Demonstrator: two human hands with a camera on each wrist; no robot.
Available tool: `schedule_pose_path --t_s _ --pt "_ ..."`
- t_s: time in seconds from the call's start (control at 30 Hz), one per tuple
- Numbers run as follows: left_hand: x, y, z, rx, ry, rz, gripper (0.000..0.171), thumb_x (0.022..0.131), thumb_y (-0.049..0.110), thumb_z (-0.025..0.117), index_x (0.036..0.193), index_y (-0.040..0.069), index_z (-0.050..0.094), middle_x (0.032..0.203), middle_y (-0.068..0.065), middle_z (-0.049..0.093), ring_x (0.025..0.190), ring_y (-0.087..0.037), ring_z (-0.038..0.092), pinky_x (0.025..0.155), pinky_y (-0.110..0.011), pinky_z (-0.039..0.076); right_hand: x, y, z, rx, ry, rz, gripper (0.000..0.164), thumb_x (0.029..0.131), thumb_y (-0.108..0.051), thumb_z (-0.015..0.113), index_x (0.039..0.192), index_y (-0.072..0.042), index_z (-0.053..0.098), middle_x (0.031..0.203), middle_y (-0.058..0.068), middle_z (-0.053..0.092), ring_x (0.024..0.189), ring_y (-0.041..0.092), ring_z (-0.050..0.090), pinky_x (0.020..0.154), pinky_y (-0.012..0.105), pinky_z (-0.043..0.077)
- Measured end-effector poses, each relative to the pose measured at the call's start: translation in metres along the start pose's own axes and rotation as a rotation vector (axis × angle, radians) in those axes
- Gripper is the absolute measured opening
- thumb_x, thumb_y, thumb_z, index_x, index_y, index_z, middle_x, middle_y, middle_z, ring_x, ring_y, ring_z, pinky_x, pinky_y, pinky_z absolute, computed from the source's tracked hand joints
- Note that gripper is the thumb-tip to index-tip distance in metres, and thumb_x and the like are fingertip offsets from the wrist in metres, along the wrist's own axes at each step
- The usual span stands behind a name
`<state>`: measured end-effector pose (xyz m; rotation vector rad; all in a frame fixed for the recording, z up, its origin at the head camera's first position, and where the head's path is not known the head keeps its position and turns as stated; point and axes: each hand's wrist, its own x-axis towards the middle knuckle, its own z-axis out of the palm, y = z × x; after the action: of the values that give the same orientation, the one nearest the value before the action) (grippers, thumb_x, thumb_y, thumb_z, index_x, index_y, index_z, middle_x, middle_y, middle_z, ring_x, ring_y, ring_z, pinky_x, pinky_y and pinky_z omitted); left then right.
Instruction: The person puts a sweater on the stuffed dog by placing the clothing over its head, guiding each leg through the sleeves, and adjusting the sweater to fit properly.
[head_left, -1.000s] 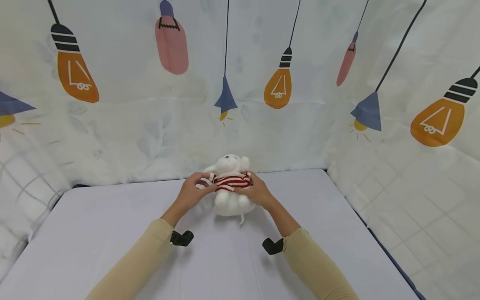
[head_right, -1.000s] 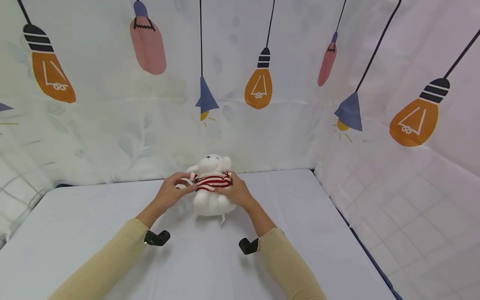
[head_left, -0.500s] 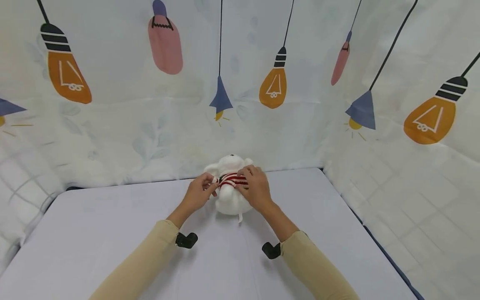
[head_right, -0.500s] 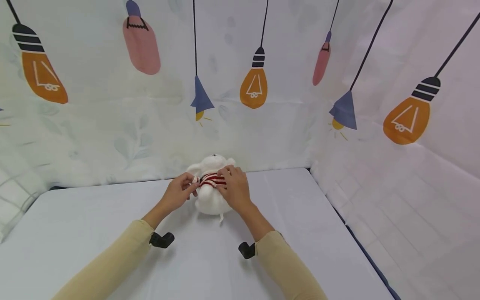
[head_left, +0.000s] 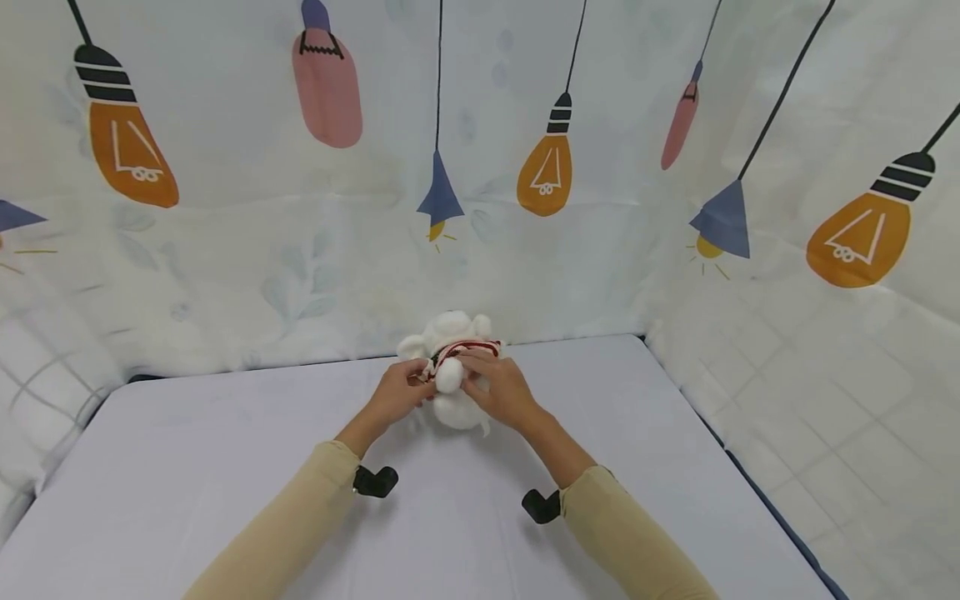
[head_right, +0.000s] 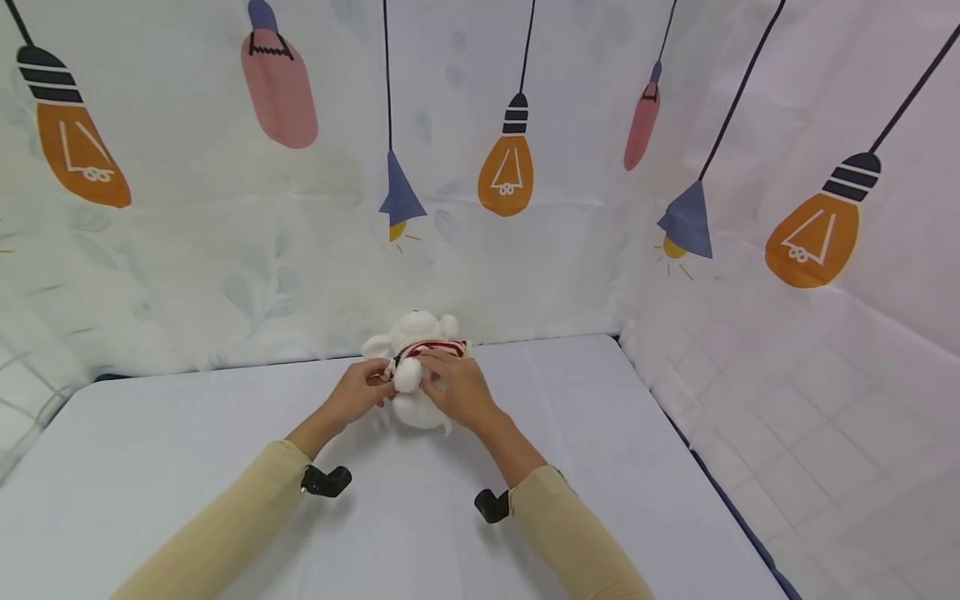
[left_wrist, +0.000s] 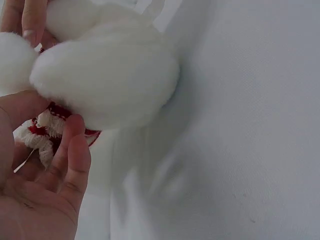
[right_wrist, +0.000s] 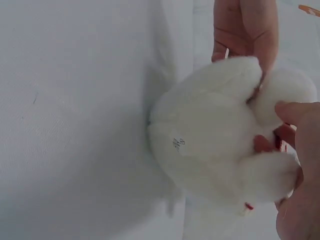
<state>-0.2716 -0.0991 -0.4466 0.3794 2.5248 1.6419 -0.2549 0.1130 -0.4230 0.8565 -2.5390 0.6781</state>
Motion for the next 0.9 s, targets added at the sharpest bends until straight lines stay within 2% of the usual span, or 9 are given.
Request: schedule_pose_path --t_s 0.07,0.17,0.27,0.3,0.4,0.5,0.7,0.77,0.9 --pt "0.000 -0.001 0.001 0.011 -0.011 0.000 0.027 0.092 0.015 0.064 0.117 0.006 0.062 0.099 -0.013 0.067 0.082 -0.014 0.065 0.067 -0.031 0.054 0.000 -0.001 0.000 -0.001 -0.039 -0.001 0.040 0.089 -0.023 0.069 0.128 -0.018 0.063 0.131 -0.001 0.063 0.091 0.012 0.065 0.088 0.043 0.047" --pt "-0.001 -0.002 0.002 0.023 -0.024 0.006 0.020 0.092 0.015 0.063 0.110 0.006 0.062 0.101 -0.014 0.068 0.085 -0.017 0.066 0.069 -0.035 0.056 0.002 -0.004 -0.001 -0.031 -0.113 0.006 0.038 0.090 -0.023 0.067 0.127 -0.024 0.061 0.114 -0.007 0.069 0.078 0.006 0.061 0.083 0.041 0.044" --pt "-0.002 -0.003 0.003 0.001 -0.024 0.005 0.014 0.091 0.011 0.061 0.104 0.006 0.060 0.103 -0.015 0.066 0.086 -0.019 0.066 0.070 -0.037 0.056 0.006 -0.008 -0.001 -0.080 -0.178 0.011 0.031 0.091 -0.025 0.064 0.122 -0.026 0.059 0.099 -0.009 0.068 0.075 0.008 0.060 0.080 0.042 0.044" --pt "-0.002 -0.003 0.002 -0.010 -0.026 0.005 0.013 0.092 0.009 0.059 0.104 0.005 0.059 0.104 -0.016 0.066 0.086 -0.019 0.066 0.070 -0.038 0.056 0.008 -0.010 -0.001 -0.093 -0.197 0.018 0.030 0.092 -0.026 0.063 0.121 -0.026 0.059 0.100 -0.009 0.068 0.078 0.009 0.062 0.079 0.043 0.043" --pt "-0.003 -0.005 0.000 -0.054 -0.031 -0.001 0.013 0.094 0.008 0.055 0.106 0.003 0.055 0.102 -0.015 0.065 0.083 -0.017 0.065 0.071 -0.042 0.056 0.013 -0.014 0.003 -0.158 -0.239 0.046 0.029 0.095 -0.032 0.059 0.124 -0.025 0.059 0.119 -0.008 0.067 0.097 0.014 0.066 0.080 0.047 0.046" --pt "-0.006 -0.005 -0.005 -0.124 -0.026 -0.007 0.017 0.095 0.009 0.053 0.110 0.000 0.054 0.093 -0.013 0.065 0.076 -0.016 0.063 0.071 -0.042 0.055 0.017 -0.018 0.009 -0.240 -0.272 0.099 0.033 0.097 -0.036 0.055 0.128 -0.025 0.058 0.132 -0.009 0.060 0.116 0.014 0.061 0.081 0.049 0.046" --pt "-0.009 -0.004 -0.018 -0.235 -0.024 0.064 0.021 0.095 0.010 0.055 0.108 -0.006 0.053 0.079 -0.013 0.062 0.068 -0.014 0.060 0.064 -0.034 0.054 0.024 -0.025 0.023 -0.336 -0.214 0.170 0.027 0.094 -0.039 0.057 0.117 -0.026 0.065 0.126 -0.010 0.062 0.112 0.013 0.061 0.076 0.045 0.047" --pt "-0.011 -0.004 -0.022 -0.246 -0.034 0.086 0.022 0.095 0.010 0.054 0.109 -0.007 0.054 0.082 -0.018 0.062 0.069 -0.015 0.061 0.065 -0.033 0.054 0.027 -0.027 0.028 -0.355 -0.182 0.188 0.027 0.095 -0.041 0.056 0.115 -0.026 0.067 0.124 -0.009 0.064 0.107 0.014 0.064 0.075 0.044 0.048" --pt "-0.014 -0.004 -0.026 -0.225 -0.102 0.072 0.030 0.100 0.011 0.045 0.121 -0.006 0.056 0.094 -0.030 0.065 0.075 -0.019 0.067 0.069 -0.035 0.055 0.030 -0.028 0.037 -0.392 -0.119 0.218 0.023 0.096 -0.038 0.056 0.107 -0.024 0.070 0.113 -0.007 0.068 0.096 0.015 0.067 0.074 0.041 0.050"
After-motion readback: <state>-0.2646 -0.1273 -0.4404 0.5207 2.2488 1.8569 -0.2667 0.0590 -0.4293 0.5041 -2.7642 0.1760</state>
